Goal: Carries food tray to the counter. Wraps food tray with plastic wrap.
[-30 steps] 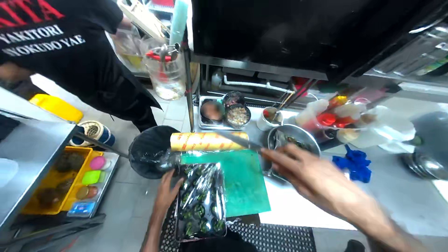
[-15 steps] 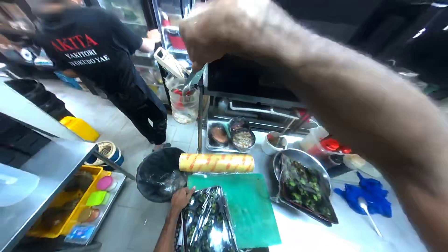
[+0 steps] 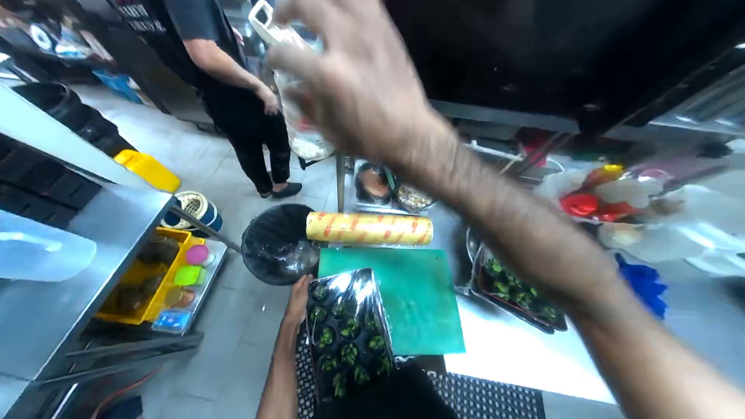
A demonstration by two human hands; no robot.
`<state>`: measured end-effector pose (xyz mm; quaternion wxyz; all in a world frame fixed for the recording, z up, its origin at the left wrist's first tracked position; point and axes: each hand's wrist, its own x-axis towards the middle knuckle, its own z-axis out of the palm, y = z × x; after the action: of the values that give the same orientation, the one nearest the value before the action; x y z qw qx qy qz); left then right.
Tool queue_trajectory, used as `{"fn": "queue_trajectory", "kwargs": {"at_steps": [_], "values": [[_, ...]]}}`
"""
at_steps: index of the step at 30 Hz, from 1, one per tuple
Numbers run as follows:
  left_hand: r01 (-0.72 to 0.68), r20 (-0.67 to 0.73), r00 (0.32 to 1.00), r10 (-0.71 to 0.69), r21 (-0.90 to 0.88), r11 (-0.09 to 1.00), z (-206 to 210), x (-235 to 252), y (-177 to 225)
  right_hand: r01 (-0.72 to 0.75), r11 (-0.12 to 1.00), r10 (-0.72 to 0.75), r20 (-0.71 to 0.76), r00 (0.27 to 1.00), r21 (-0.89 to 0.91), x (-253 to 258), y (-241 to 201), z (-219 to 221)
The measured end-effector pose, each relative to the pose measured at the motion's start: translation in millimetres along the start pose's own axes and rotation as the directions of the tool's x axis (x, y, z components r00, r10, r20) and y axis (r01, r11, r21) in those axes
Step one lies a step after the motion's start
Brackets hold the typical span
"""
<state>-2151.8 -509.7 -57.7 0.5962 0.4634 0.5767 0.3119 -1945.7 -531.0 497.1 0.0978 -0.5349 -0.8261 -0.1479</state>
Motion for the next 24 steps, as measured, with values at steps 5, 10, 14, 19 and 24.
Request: {"fn": "queue_trajectory", "kwargs": {"at_steps": [5,10,14,19,24], "values": [[-0.001,0.038,0.999,0.002,-0.01,1.0,6,1,8,0.09,0.712,-0.296,0.181,0.938,0.696,-82,14,309],[-0.002,0.055,0.998,0.009,-0.115,0.993,1,-3,5,-0.601,0.202,0.24,0.556,0.796,0.773,-250,-5,476],[0.069,0.007,0.998,-0.069,-0.102,0.992,0,-14,1,-0.607,-0.356,0.406,0.702,0.585,0.711,-331,-96,451],[0.114,-0.039,0.993,-0.11,0.124,0.986,25,-79,-29,-0.535,-0.393,0.481,0.663,0.573,0.748,-366,-128,435],[0.087,0.059,0.992,-0.108,0.287,0.954,23,-174,-54,-0.347,-0.567,0.461,0.637,0.617,0.747,-380,-105,421]]}}
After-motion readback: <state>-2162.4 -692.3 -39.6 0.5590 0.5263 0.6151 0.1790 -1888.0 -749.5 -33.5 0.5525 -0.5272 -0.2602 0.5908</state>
